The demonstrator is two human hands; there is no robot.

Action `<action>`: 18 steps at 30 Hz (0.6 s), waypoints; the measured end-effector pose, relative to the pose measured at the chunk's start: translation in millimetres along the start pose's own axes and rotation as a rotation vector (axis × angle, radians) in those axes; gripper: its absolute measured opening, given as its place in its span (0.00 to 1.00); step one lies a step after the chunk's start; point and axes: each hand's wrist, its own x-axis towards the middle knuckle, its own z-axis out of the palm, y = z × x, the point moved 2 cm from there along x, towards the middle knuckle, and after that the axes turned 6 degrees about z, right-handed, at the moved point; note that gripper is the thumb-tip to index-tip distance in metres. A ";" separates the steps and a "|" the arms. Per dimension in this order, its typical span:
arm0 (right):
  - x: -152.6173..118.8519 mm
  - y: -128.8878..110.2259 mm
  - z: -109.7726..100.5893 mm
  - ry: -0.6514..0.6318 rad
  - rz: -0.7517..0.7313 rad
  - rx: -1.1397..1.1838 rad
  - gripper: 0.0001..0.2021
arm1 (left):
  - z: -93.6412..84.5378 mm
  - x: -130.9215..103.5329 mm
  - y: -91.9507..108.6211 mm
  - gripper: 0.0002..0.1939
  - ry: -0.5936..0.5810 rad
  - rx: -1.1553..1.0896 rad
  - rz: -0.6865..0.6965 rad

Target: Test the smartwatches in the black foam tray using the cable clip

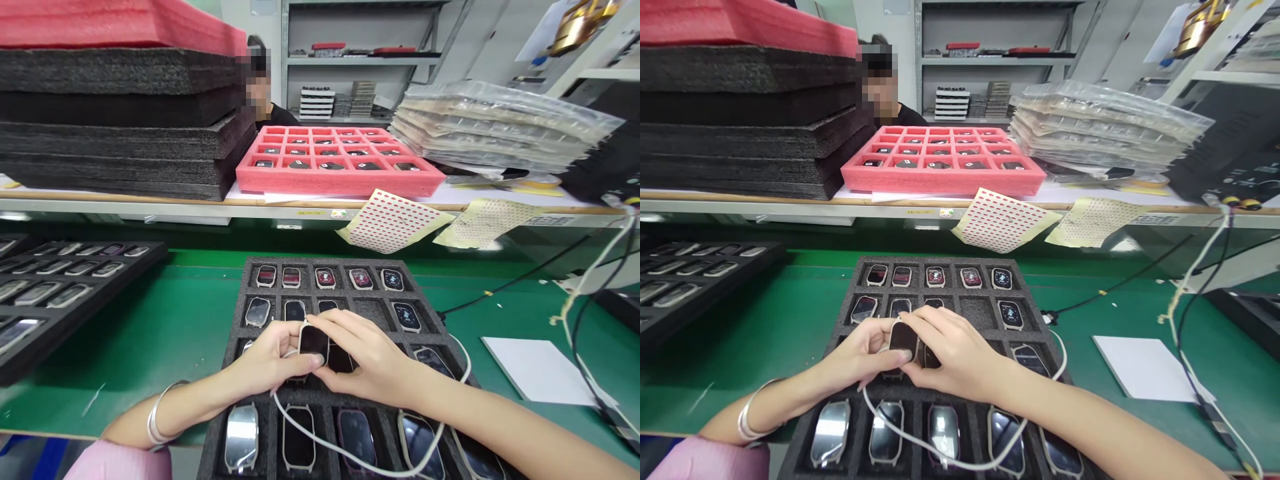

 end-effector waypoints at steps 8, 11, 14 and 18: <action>-3.4 -1.1 -2.2 -0.014 -0.015 0.079 0.23 | -0.3 -0.2 0.7 0.13 -0.033 -0.060 0.010; -1.9 0.2 -4.1 -0.031 0.016 0.180 0.25 | 0.3 -0.6 0.4 0.14 -0.044 -0.088 -0.010; 4.1 -0.2 -10.3 -0.051 0.033 0.333 0.26 | -1.3 -0.1 0.4 0.15 -0.056 -0.137 -0.026; 2.0 -2.9 -19.4 -0.088 0.098 0.377 0.22 | -3.2 0.8 4.4 0.14 -0.124 -0.239 -0.026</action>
